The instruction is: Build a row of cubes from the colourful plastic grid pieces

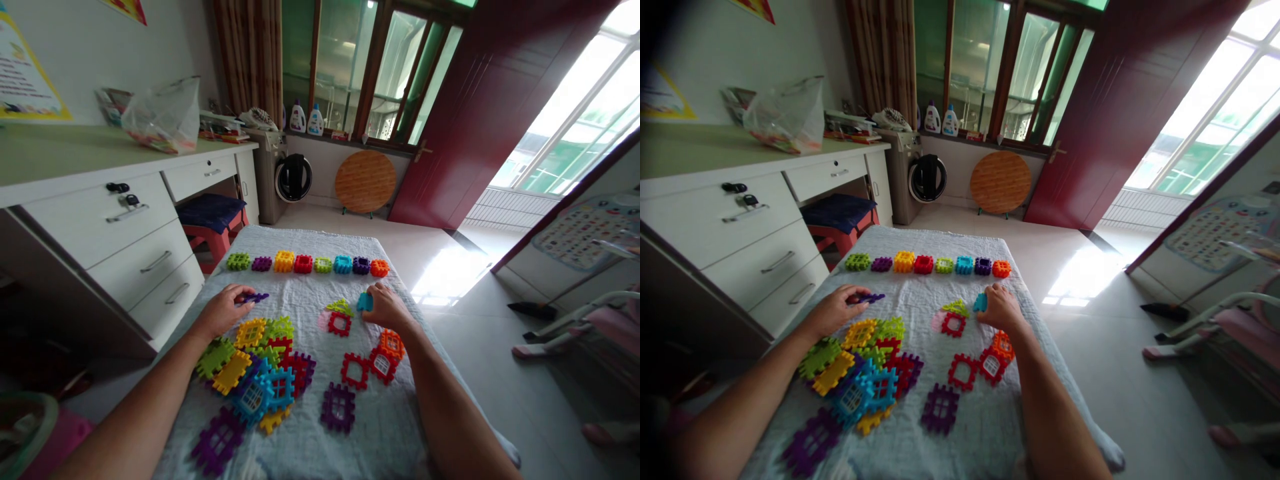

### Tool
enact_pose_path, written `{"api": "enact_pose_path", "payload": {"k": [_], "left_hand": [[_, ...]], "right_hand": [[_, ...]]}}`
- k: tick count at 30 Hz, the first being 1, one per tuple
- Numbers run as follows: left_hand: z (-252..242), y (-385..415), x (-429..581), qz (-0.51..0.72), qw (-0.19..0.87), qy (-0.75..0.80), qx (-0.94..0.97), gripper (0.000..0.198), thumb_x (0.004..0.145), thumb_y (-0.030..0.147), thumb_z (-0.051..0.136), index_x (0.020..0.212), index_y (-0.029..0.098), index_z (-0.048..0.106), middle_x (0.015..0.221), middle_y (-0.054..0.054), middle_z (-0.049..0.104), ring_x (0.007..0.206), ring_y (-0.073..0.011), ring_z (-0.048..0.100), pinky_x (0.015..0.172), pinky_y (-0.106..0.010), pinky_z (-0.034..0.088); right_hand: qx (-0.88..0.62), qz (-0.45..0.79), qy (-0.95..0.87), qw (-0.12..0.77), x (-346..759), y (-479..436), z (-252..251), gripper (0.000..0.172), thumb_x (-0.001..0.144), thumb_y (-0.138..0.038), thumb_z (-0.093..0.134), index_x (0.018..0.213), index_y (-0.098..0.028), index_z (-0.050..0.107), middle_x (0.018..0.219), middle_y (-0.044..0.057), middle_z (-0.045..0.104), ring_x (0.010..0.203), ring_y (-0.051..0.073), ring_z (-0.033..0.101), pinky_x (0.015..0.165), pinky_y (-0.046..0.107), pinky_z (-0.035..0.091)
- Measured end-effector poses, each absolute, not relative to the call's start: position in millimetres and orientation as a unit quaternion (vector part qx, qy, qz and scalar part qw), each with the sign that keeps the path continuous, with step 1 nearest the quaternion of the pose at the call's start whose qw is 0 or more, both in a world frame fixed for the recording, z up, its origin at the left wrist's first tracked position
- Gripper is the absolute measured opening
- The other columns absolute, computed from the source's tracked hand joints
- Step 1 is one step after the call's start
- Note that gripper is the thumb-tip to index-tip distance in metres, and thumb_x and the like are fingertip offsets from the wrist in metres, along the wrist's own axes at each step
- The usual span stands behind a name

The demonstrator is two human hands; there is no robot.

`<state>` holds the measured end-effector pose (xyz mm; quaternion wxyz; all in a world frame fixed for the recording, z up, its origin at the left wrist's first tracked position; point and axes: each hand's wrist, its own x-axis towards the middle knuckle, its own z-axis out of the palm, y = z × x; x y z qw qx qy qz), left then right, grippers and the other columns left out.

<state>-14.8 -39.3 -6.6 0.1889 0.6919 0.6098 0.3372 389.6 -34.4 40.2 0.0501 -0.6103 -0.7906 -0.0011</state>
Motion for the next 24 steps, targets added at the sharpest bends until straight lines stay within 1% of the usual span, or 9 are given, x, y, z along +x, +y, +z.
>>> {"api": "enact_pose_path", "payload": {"k": [4, 8, 11, 15, 19, 24], "left_hand": [[-9, -38, -16, 0.345, 0.185, 0.605, 0.694, 0.035, 0.068, 0.044, 0.060, 0.092, 0.020, 0.067, 0.097, -0.005, 0.065, 0.080, -0.0206, 0.063, 0.080, -0.034, 0.052], [-8, -39, -16, 0.347, 0.193, 0.604, 0.691, 0.036, 0.068, 0.045, 0.059, 0.093, 0.020, 0.067, 0.098, -0.006, 0.065, 0.082, -0.0211, 0.064, 0.080, -0.033, 0.053], [-7, -39, -15, 0.344, 0.199, 0.605, 0.690, 0.036, 0.068, 0.045, 0.059, 0.093, 0.020, 0.066, 0.099, -0.006, 0.065, 0.083, -0.0217, 0.064, 0.081, -0.034, 0.053], [-6, -39, -16, 0.341, 0.201, 0.604, 0.691, 0.036, 0.068, 0.044, 0.059, 0.093, 0.020, 0.066, 0.100, -0.006, 0.064, 0.083, -0.0211, 0.064, 0.082, -0.033, 0.052], [-6, -39, -16, 0.334, 0.192, 0.605, 0.697, 0.038, 0.069, 0.045, 0.058, 0.095, 0.018, 0.066, 0.099, -0.007, 0.064, 0.084, -0.0215, 0.063, 0.081, -0.033, 0.052], [-6, -39, -17, 0.330, 0.199, 0.601, 0.700, 0.035, 0.070, 0.043, 0.058, 0.094, 0.019, 0.066, 0.100, -0.006, 0.063, 0.084, -0.0215, 0.063, 0.082, -0.034, 0.051]], "right_hand": [[-0.597, -0.010, -0.795, 0.108, 389, -21, 54, 0.045, 0.064, -0.034, 0.065, 0.105, -0.017, 0.058, 0.100, 0.008, 0.056, 0.088, 0.021, 0.052, 0.077, 0.030, 0.039], [-0.572, -0.028, -0.810, 0.128, 379, 11, 75, 0.050, 0.065, -0.036, 0.065, 0.111, -0.018, 0.057, 0.105, 0.009, 0.054, 0.098, 0.024, 0.049, 0.084, 0.032, 0.038], [-0.566, -0.026, -0.816, 0.112, 368, 40, 83, 0.052, 0.066, -0.037, 0.066, 0.113, -0.018, 0.056, 0.108, 0.010, 0.054, 0.101, 0.025, 0.048, 0.086, 0.033, 0.036], [-0.571, -0.014, -0.817, 0.081, 357, 72, 80, 0.055, 0.065, -0.035, 0.067, 0.115, -0.017, 0.056, 0.112, 0.011, 0.053, 0.103, 0.025, 0.047, 0.086, 0.033, 0.036], [-0.570, -0.001, -0.820, 0.043, 352, 90, 75, 0.054, 0.065, -0.034, 0.066, 0.115, -0.018, 0.057, 0.114, 0.011, 0.054, 0.103, 0.025, 0.048, 0.084, 0.032, 0.036], [-0.562, -0.001, -0.827, 0.011, 347, 103, 76, 0.056, 0.065, -0.037, 0.066, 0.118, -0.020, 0.056, 0.118, 0.010, 0.054, 0.104, 0.026, 0.048, 0.084, 0.032, 0.037]]}}
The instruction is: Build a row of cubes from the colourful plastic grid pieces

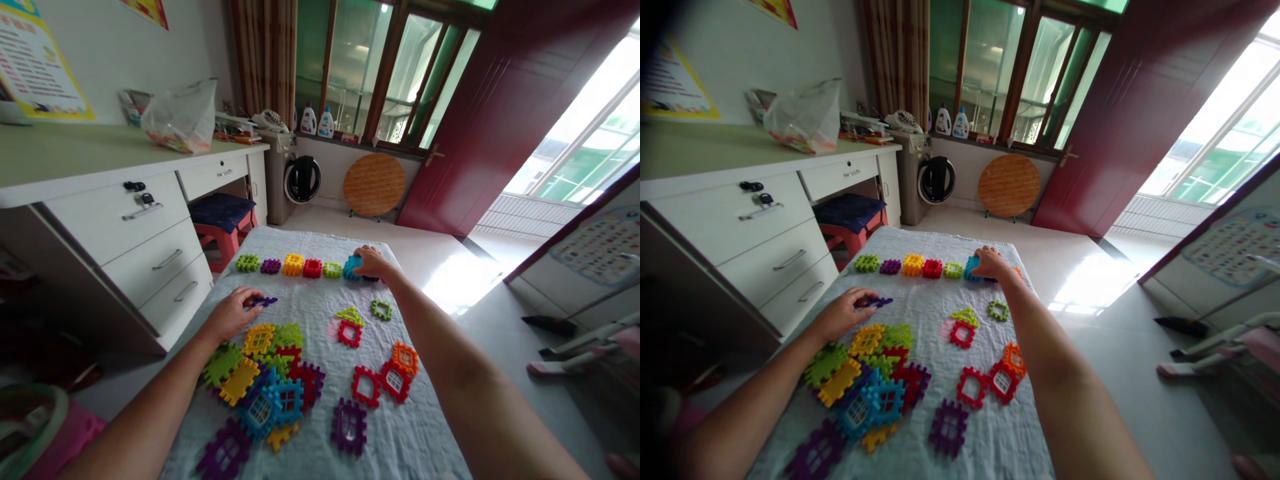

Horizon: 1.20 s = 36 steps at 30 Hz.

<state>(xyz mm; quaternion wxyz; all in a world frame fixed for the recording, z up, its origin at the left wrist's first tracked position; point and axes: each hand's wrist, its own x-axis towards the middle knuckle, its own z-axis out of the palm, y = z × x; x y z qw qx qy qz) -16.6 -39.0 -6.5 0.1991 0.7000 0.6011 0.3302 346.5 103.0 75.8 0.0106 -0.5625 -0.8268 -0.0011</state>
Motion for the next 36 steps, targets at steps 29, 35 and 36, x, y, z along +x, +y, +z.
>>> {"api": "enact_pose_path", "payload": {"k": [29, 35, 36], "left_hand": [[-8, -39, -17, 0.333, 0.201, 0.601, 0.698, 0.037, 0.071, 0.042, 0.058, 0.097, 0.017, 0.065, 0.102, -0.007, 0.062, 0.086, -0.0215, 0.063, 0.083, -0.035, 0.052], [-9, -39, -17, 0.326, 0.196, 0.608, 0.697, 0.036, 0.070, 0.044, 0.059, 0.095, 0.020, 0.066, 0.100, -0.005, 0.063, 0.083, -0.0209, 0.063, 0.081, -0.034, 0.052], [-9, -39, -17, 0.327, 0.194, 0.609, 0.697, 0.036, 0.070, 0.044, 0.059, 0.095, 0.020, 0.066, 0.100, -0.005, 0.063, 0.083, -0.0208, 0.063, 0.081, -0.034, 0.052]], "right_hand": [[-0.565, -0.007, -0.825, -0.024, 342, 103, 73, 0.066, 0.067, -0.034, 0.063, 0.130, -0.019, 0.048, 0.127, 0.013, 0.050, 0.111, 0.030, 0.046, 0.086, 0.039, 0.038], [-0.544, -0.010, -0.825, 0.150, 370, 63, 86, 0.056, 0.074, -0.032, 0.059, 0.126, -0.015, 0.051, 0.122, 0.013, 0.053, 0.108, 0.026, 0.049, 0.089, 0.035, 0.039], [-0.539, 0.001, -0.825, 0.168, 377, 52, 87, 0.051, 0.074, -0.030, 0.058, 0.123, -0.015, 0.053, 0.118, 0.012, 0.055, 0.104, 0.024, 0.051, 0.088, 0.033, 0.040]]}}
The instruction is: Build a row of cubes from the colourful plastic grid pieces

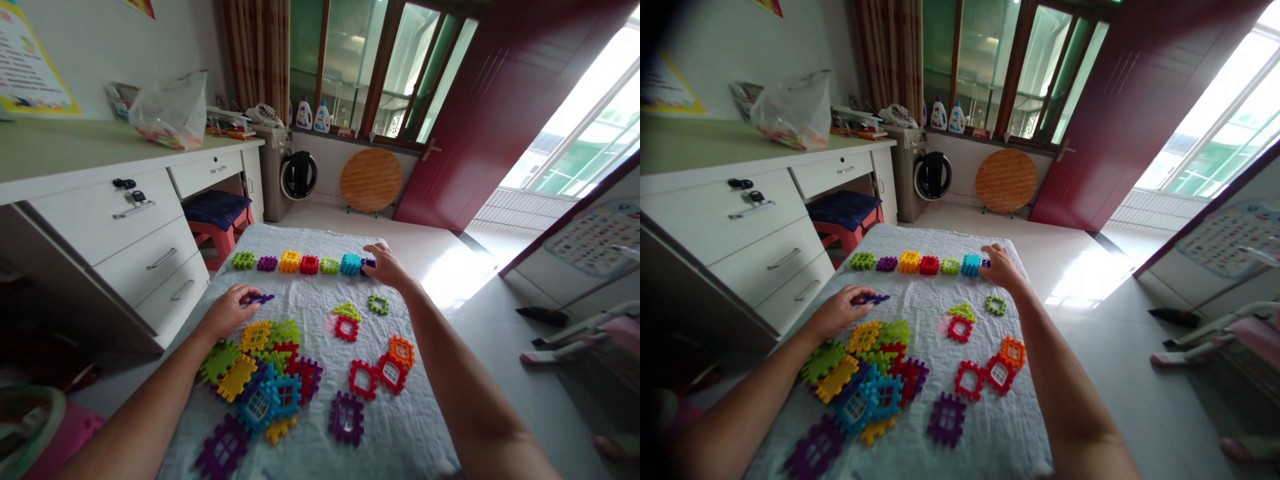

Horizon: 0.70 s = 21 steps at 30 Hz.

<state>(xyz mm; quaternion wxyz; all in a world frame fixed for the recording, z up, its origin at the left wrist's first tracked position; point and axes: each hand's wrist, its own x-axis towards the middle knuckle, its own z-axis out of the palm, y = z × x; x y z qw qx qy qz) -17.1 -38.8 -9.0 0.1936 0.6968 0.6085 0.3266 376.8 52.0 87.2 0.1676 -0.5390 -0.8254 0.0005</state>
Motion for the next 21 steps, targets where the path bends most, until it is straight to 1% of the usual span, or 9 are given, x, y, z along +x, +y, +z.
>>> {"api": "enact_pose_path", "payload": {"k": [2, 4, 8, 10, 12, 16, 19, 21], "left_hand": [[-9, -39, -17, 0.329, 0.187, 0.609, 0.697, 0.037, 0.069, 0.044, 0.058, 0.096, 0.019, 0.066, 0.099, -0.005, 0.064, 0.082, -0.0208, 0.063, 0.081, -0.034, 0.052], [-9, -39, -16, 0.332, 0.182, 0.609, 0.697, 0.037, 0.069, 0.044, 0.058, 0.095, 0.020, 0.066, 0.098, -0.005, 0.064, 0.082, -0.0207, 0.062, 0.081, -0.034, 0.052], [-6, -39, -15, 0.331, 0.188, 0.610, 0.695, 0.036, 0.069, 0.045, 0.059, 0.093, 0.020, 0.066, 0.099, -0.006, 0.064, 0.081, -0.0203, 0.062, 0.082, -0.033, 0.052], [-5, -40, -14, 0.330, 0.189, 0.612, 0.694, 0.036, 0.068, 0.045, 0.059, 0.093, 0.020, 0.066, 0.100, -0.006, 0.064, 0.081, -0.0205, 0.062, 0.082, -0.034, 0.052], [-4, -40, -14, 0.331, 0.189, 0.612, 0.692, 0.036, 0.068, 0.046, 0.060, 0.093, 0.020, 0.066, 0.099, -0.006, 0.064, 0.082, -0.0207, 0.062, 0.083, -0.035, 0.053], [-3, -41, -13, 0.337, 0.190, 0.610, 0.692, 0.036, 0.067, 0.045, 0.060, 0.093, 0.020, 0.066, 0.100, -0.006, 0.064, 0.083, -0.0208, 0.062, 0.083, -0.035, 0.053], [-4, -41, -13, 0.336, 0.191, 0.606, 0.695, 0.037, 0.068, 0.045, 0.060, 0.093, 0.019, 0.066, 0.099, -0.007, 0.063, 0.082, -0.0205, 0.062, 0.083, -0.034, 0.052], [-4, -41, -14, 0.331, 0.187, 0.610, 0.695, 0.037, 0.067, 0.045, 0.060, 0.093, 0.019, 0.066, 0.099, -0.006, 0.063, 0.081, -0.0202, 0.062, 0.082, -0.034, 0.052]], "right_hand": [[-0.534, 0.027, -0.826, 0.178, 391, 30, 86, 0.042, 0.075, -0.027, 0.057, 0.116, -0.015, 0.056, 0.107, 0.010, 0.059, 0.094, 0.021, 0.055, 0.084, 0.031, 0.041], [-0.538, 0.059, -0.827, 0.153, 404, 9, 80, 0.037, 0.075, -0.025, 0.057, 0.111, -0.016, 0.058, 0.099, 0.008, 0.061, 0.088, 0.020, 0.056, 0.080, 0.031, 0.042], [-0.558, 0.067, -0.824, 0.067, 417, -17, 53, 0.039, 0.069, -0.029, 0.066, 0.105, -0.016, 0.061, 0.102, 0.010, 0.061, 0.094, 0.024, 0.054, 0.084, 0.034, 0.040], [-0.580, 0.057, -0.811, 0.049, 417, -20, 39, 0.039, 0.068, -0.030, 0.067, 0.103, -0.016, 0.062, 0.103, 0.011, 0.060, 0.096, 0.025, 0.053, 0.085, 0.034, 0.039], [-0.596, 0.055, -0.799, 0.057, 415, -19, 29, 0.037, 0.069, -0.030, 0.065, 0.103, -0.015, 0.062, 0.103, 0.011, 0.060, 0.095, 0.024, 0.053, 0.085, 0.033, 0.038], [-0.593, 0.065, -0.796, 0.100, 411, -14, 21, 0.037, 0.070, -0.028, 0.063, 0.105, -0.016, 0.060, 0.100, 0.009, 0.058, 0.093, 0.022, 0.053, 0.084, 0.030, 0.039], [-0.582, 0.070, -0.800, 0.129, 408, -14, 18, 0.038, 0.071, -0.031, 0.063, 0.106, -0.017, 0.059, 0.098, 0.007, 0.059, 0.093, 0.021, 0.053, 0.084, 0.030, 0.039], [-0.579, 0.067, -0.800, 0.142, 406, -16, 17, 0.040, 0.073, -0.033, 0.063, 0.109, -0.017, 0.058, 0.101, 0.008, 0.058, 0.095, 0.021, 0.053, 0.085, 0.031, 0.039]]}}
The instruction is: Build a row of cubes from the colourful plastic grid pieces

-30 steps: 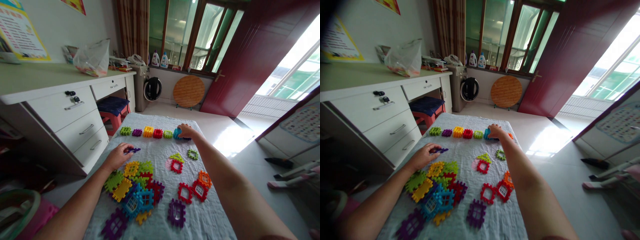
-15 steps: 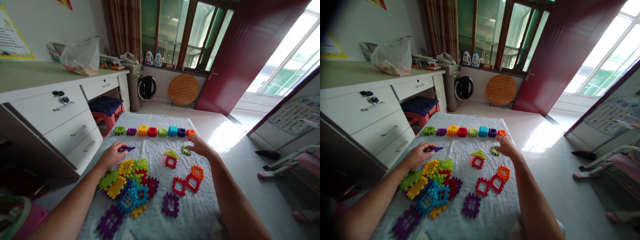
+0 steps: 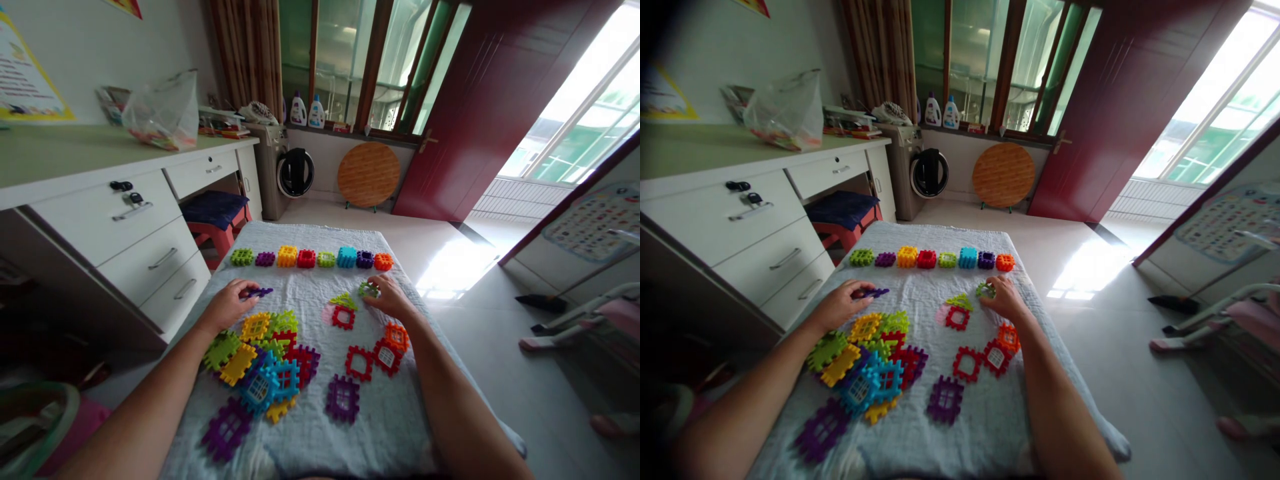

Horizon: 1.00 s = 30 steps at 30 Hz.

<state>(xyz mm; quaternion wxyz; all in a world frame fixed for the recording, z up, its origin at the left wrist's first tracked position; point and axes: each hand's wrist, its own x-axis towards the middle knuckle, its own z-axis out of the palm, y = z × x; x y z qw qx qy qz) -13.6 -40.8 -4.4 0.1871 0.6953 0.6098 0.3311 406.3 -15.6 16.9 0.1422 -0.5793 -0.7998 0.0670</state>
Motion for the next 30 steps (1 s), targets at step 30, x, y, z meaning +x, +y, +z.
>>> {"api": "enact_pose_path", "payload": {"k": [30], "left_hand": [[-11, -36, -18, 0.317, 0.180, 0.612, 0.702, 0.041, 0.068, 0.048, 0.058, 0.096, 0.019, 0.066, 0.101, -0.007, 0.063, 0.081, -0.0208, 0.061, 0.081, -0.033, 0.051]], "right_hand": [[-0.454, 0.164, -0.875, 0.052, 380, -87, 74, 0.026, 0.075, -0.028, 0.068, 0.097, -0.018, 0.059, 0.094, 0.005, 0.058, 0.080, 0.017, 0.054, 0.070, 0.027, 0.040]]}}
